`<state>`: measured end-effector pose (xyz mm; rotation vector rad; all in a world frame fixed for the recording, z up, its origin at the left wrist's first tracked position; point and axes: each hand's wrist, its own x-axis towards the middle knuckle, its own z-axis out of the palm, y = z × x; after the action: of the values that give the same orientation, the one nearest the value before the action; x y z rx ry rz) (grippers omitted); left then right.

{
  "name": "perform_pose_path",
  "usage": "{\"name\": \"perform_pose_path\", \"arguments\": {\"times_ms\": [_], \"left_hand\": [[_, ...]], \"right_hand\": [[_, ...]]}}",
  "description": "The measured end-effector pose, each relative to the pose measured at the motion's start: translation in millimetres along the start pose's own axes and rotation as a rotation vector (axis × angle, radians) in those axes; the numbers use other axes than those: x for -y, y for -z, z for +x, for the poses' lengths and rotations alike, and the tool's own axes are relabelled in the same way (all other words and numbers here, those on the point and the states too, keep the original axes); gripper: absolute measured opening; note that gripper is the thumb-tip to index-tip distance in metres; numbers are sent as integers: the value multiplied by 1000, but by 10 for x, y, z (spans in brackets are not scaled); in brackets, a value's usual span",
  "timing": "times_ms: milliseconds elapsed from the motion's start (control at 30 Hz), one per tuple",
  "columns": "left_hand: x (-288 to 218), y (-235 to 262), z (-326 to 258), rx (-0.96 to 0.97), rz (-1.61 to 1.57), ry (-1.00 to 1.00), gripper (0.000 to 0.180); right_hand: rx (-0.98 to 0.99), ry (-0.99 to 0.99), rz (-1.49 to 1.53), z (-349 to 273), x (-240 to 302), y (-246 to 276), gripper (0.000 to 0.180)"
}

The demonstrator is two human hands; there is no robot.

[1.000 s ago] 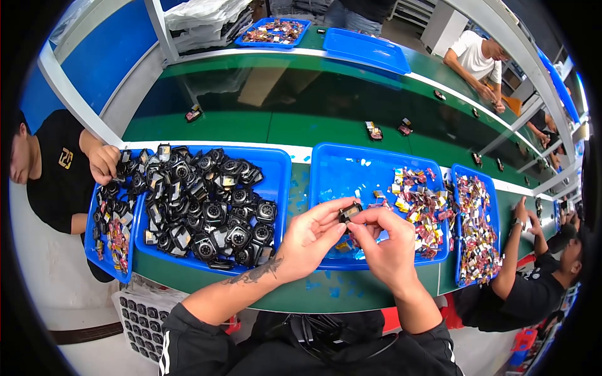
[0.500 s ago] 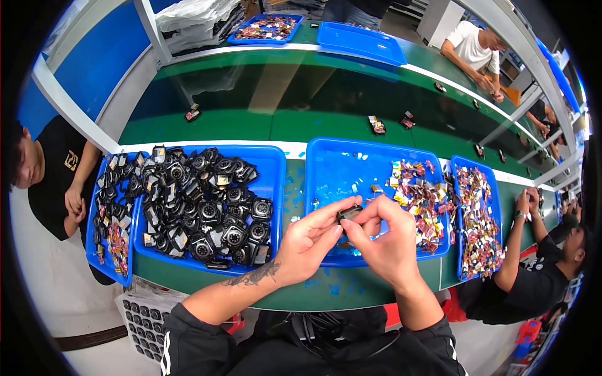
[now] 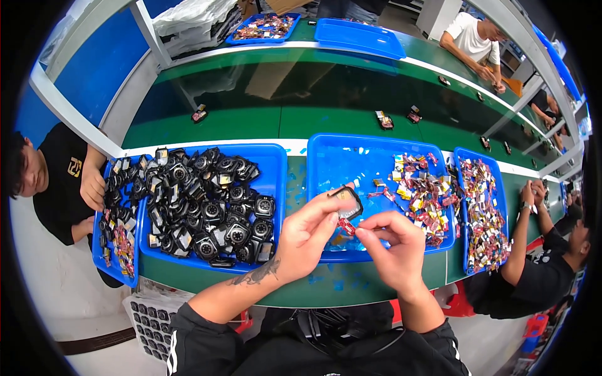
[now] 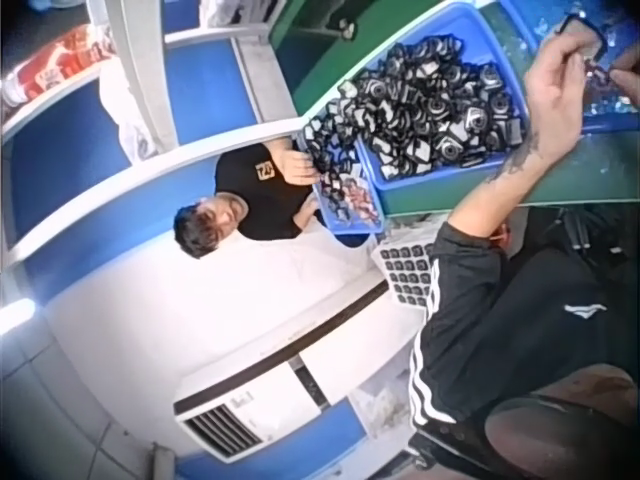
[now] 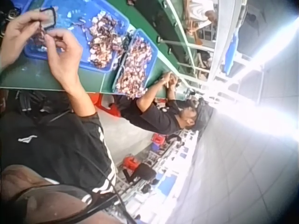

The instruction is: Assemble or inspect small electronic components at a workbench in a production facility.

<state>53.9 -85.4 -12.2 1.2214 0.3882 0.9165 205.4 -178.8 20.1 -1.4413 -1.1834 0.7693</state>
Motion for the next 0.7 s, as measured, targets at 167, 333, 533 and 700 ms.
{"name": "perform_pose_path", "arguments": {"times_ms": [167, 333, 533, 700], "left_hand": [[-131, 21, 13, 220, 521, -212, 32], [-173, -11, 19, 167, 731, -350, 32], [-146, -10, -9, 165, 695, -252, 23], [-71, 16, -24, 178, 620, -124, 17]], "right_hand": [[4, -112, 347, 35, 10, 123, 14], [69, -211, 428, 34, -51, 170, 14], [96, -126, 127, -7, 26, 166, 9], [57, -17, 9, -23, -28, 138, 7]]}}
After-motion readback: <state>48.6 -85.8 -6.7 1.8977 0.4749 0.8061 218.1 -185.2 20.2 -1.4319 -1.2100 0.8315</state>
